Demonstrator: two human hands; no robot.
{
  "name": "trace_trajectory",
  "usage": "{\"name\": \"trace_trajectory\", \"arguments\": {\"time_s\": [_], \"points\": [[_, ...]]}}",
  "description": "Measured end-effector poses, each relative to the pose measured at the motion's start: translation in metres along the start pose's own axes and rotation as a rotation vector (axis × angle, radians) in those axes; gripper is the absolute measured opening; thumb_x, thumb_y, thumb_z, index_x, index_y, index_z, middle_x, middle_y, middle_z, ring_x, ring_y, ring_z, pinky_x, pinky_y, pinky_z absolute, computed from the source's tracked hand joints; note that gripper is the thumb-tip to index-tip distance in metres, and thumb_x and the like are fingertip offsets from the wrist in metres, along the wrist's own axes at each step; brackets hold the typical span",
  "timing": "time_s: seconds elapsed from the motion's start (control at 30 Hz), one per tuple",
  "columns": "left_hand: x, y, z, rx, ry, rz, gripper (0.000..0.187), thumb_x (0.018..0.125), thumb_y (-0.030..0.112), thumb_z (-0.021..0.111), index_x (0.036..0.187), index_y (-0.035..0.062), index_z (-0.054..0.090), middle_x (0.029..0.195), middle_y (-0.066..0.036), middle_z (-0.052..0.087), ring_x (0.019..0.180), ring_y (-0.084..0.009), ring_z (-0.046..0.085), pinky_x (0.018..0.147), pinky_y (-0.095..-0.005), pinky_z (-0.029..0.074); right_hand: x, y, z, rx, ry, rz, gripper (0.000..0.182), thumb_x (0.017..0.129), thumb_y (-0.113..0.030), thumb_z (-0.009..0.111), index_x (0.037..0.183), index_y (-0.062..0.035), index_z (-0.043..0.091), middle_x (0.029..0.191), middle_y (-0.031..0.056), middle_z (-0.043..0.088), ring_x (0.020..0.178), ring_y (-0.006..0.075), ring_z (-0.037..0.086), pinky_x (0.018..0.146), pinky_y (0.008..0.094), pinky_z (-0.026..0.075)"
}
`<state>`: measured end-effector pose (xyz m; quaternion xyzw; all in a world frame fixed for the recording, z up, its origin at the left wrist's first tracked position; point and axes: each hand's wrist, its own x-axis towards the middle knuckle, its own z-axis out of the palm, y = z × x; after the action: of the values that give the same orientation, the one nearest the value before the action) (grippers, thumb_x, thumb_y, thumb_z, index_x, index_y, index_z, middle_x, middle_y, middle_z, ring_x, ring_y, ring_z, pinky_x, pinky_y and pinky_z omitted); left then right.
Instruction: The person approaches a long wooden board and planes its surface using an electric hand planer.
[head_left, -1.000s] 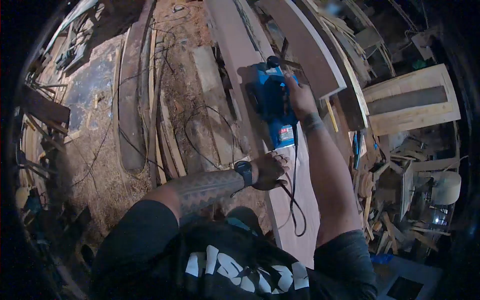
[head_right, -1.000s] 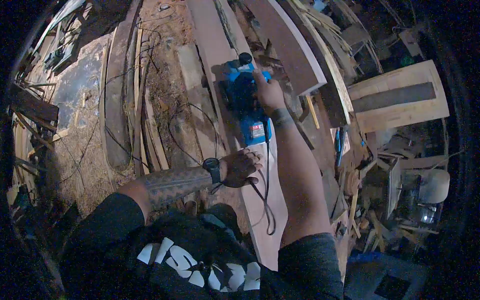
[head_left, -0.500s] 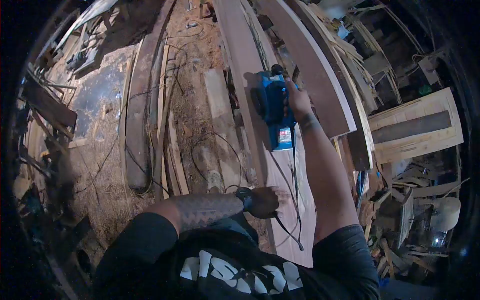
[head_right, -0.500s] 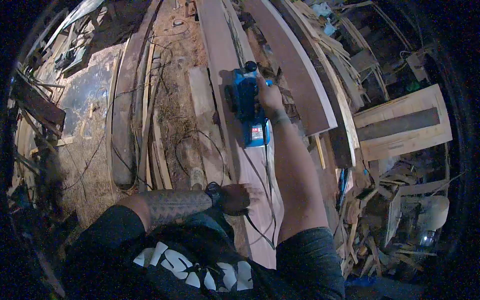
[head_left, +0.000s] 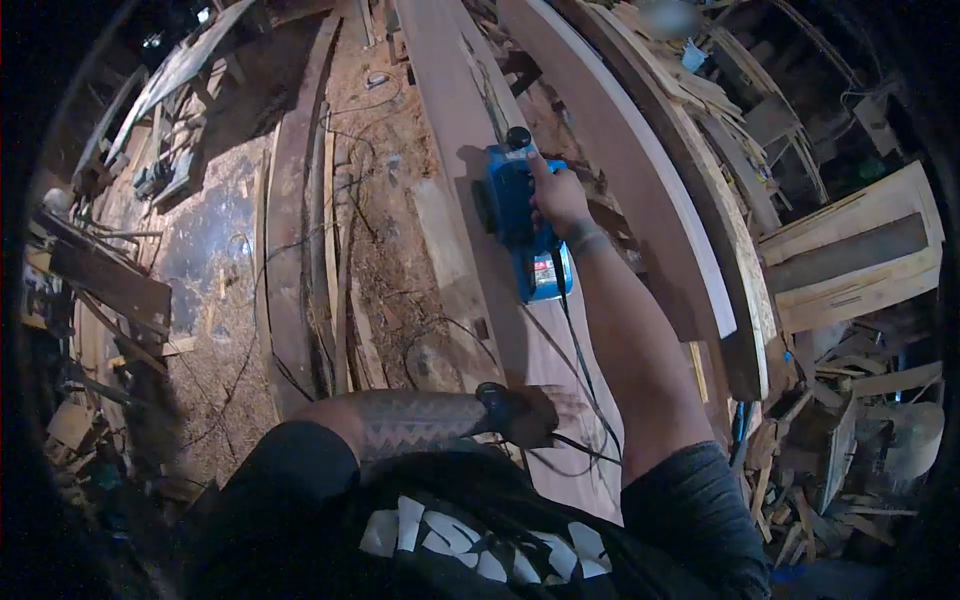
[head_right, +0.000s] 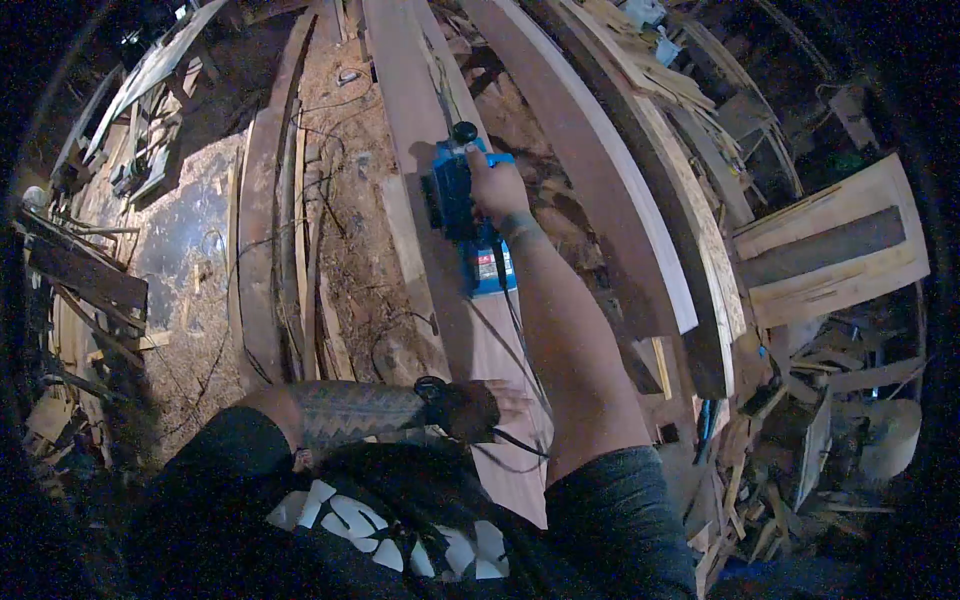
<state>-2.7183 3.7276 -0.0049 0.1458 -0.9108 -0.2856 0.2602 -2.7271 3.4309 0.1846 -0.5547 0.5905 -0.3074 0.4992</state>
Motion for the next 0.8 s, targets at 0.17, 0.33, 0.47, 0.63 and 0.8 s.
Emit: {"name": "trace_trajectory", "arguments": {"time_s": [0.17, 0.33, 0.47, 0.63, 0.8], "points": [[-0.003, -0.062, 0.025, -0.012, 0.014, 0.141, 0.063, 0.097, 0.043, 0.064, 0.143, 0.0011, 0.055, 0.157, -0.025, 0.047, 0.148, -0.0388, 0.043, 0.123, -0.0509, 0.033, 0.065, -0.006, 0.017, -0.024, 0.002, -0.034, 0.058, 0.098, -0.059, 0.064, 0.084, -0.0018, 0.061, 0.066, 0.0087, 0.059, 0.05, 0.0212, 0.06, 0.044, 0.039, 0.047], [0.009, -0.041, -0.046, -0.131, -0.165, 0.035, 0.054, 0.098, 0.038, 0.062, 0.138, 0.0028, 0.06, 0.153, -0.022, 0.052, 0.147, -0.0362, 0.046, 0.124, -0.0492, 0.032, 0.136, -0.015, 0.037, -0.126, 0.056, -0.18, 0.067, 0.098, -0.061, 0.06, 0.077, 0.0025, 0.066, 0.069, 0.0152, 0.066, 0.063, 0.0274, 0.069, 0.057, 0.0423, 0.053], [-0.005, -0.077, -0.051, -0.061, 0.004, 0.013, 0.051, 0.096, 0.037, 0.061, 0.135, 0.0042, 0.062, 0.15, -0.021, 0.055, 0.147, -0.0358, 0.046, 0.125, -0.0505, 0.032, 0.156, -0.057, 0.05, -0.11, 0.029, -0.041, 0.072, 0.097, -0.063, 0.058, 0.074, 0.0038, 0.069, 0.071, 0.0174, 0.069, 0.067, 0.0308, 0.074, 0.063, 0.0438, 0.057], [-0.015, -0.119, -0.166, -0.119, 0.013, -0.003, 0.046, 0.099, 0.037, 0.064, 0.132, 0.0042, 0.065, 0.146, -0.018, 0.06, 0.14, -0.0344, 0.053, 0.12, -0.0472, 0.04, 0.248, -0.079, 0.08, -0.046, 0.048, -0.027, 0.066, 0.096, -0.064, 0.062, 0.082, 0.0008, 0.064, 0.068, 0.0123, 0.063, 0.054, 0.0249, 0.062, 0.05, 0.0421, 0.05], [-0.031, -0.172, -0.281, -0.315, -0.192, -0.143, 0.042, 0.1, 0.039, 0.068, 0.121, 0.003, 0.07, 0.123, -0.017, 0.068, 0.119, -0.0351, 0.064, 0.107, -0.0479, 0.05, 0.355, -0.103, 0.108, -0.071, 0.11, -0.039, 0.06, 0.096, -0.061, 0.065, 0.088, -0.0021, 0.061, 0.068, 0.0081, 0.058, 0.049, 0.0203, 0.056, 0.043, 0.0401, 0.046]]}}
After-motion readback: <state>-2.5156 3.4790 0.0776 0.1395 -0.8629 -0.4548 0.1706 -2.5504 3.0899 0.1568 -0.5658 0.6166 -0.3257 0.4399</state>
